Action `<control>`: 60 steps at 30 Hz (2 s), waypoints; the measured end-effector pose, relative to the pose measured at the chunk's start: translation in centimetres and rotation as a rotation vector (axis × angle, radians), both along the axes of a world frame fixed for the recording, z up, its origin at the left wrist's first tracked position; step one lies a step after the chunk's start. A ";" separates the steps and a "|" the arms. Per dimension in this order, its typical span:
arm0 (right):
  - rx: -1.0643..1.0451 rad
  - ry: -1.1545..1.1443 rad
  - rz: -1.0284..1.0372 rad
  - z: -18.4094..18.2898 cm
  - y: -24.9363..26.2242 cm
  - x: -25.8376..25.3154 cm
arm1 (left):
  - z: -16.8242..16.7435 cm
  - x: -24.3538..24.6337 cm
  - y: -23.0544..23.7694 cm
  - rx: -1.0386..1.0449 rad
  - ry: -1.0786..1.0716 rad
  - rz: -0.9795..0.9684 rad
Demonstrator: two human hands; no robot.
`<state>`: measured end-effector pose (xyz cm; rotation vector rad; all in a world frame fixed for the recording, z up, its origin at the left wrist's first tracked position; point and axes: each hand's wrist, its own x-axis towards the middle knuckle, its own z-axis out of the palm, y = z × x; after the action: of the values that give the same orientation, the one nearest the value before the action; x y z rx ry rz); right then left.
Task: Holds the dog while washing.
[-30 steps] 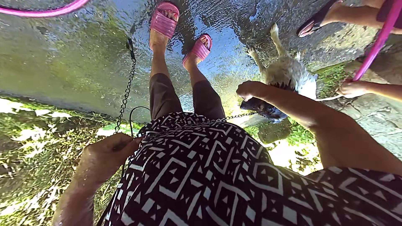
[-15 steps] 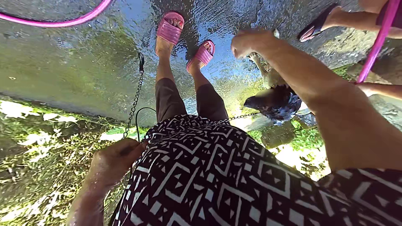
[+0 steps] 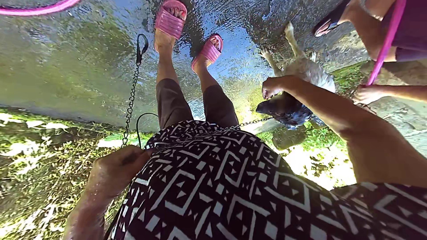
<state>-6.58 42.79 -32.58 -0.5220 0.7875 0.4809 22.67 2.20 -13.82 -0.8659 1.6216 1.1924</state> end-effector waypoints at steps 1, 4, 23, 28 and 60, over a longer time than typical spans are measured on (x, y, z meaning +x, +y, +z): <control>-0.068 -0.034 0.034 -0.2 0.2 0.5 | 0.1 -0.1 0.0 0.004 -0.009 -0.005; -0.120 -0.087 0.070 -0.4 0.0 1.7 | 0.1 0.0 -0.1 -0.001 -0.006 -0.013; -0.018 -0.143 0.133 -0.1 -1.4 3.1 | 0.3 -1.0 -0.3 -0.031 -0.048 -0.016; -0.117 -0.170 0.201 0.5 -2.1 3.4 | 0.3 -1.1 -0.4 -0.036 -0.046 -0.021; -0.169 0.172 -0.015 0.0 0.7 0.7 | -0.5 -1.4 -0.6 -0.051 -0.027 -0.010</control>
<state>-5.87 43.45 -32.58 -0.6363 1.0016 0.4514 21.29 1.63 -14.36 -0.9019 1.6390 1.1324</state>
